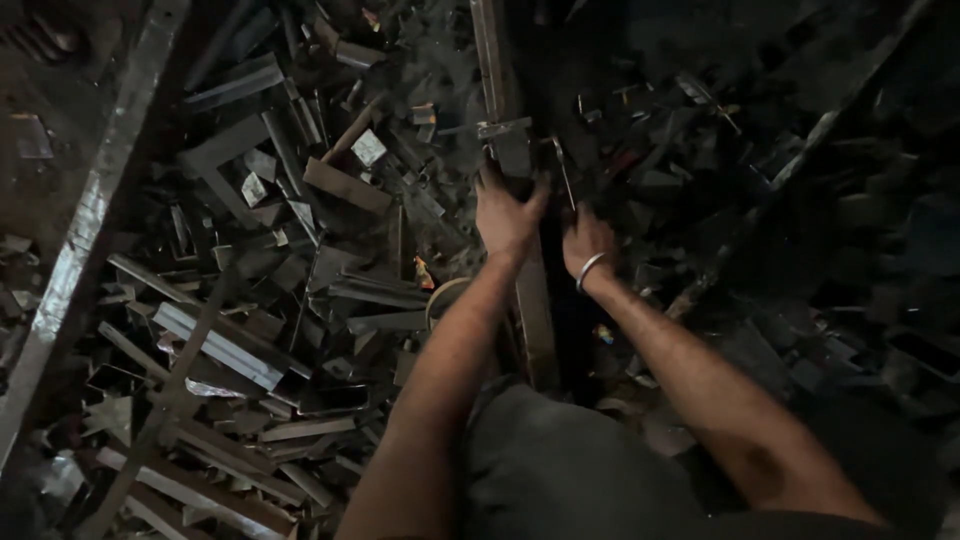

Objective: Tightening a bolt on a metal bracket or hinge attached to a long metal beam using a wrench.

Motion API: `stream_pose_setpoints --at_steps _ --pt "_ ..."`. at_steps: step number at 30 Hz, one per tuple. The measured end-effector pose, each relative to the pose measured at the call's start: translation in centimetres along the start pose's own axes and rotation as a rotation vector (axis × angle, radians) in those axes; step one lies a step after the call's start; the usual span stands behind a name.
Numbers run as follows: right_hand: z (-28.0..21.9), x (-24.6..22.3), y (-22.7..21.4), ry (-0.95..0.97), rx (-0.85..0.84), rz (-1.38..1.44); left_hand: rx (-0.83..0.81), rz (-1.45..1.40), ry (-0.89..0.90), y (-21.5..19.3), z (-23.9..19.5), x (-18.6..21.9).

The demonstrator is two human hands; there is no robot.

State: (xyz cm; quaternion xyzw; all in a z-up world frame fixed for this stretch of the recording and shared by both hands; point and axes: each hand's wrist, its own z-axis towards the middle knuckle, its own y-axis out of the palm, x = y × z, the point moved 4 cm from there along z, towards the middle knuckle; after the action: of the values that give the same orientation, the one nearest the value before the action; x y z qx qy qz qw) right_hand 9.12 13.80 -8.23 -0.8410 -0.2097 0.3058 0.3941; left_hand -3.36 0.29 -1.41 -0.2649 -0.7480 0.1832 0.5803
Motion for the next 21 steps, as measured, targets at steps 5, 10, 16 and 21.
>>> stream_pose_setpoints --at_steps 5,10,16,21 --pt "-0.9 -2.6 -2.4 0.103 -0.056 0.012 -0.022 0.005 -0.035 -0.1 -0.2 0.8" --pt "0.1 -1.7 -2.2 0.019 0.005 0.049 0.032 0.111 0.012 1.2 -0.1 -0.6" --pt "1.7 0.9 -0.1 -0.056 -0.084 0.175 -0.036 0.055 -0.063 0.0 0.0 0.7" --pt "2.7 5.4 4.0 0.3 -0.295 0.768 -0.017 0.062 0.003 0.8 0.5 -1.5"
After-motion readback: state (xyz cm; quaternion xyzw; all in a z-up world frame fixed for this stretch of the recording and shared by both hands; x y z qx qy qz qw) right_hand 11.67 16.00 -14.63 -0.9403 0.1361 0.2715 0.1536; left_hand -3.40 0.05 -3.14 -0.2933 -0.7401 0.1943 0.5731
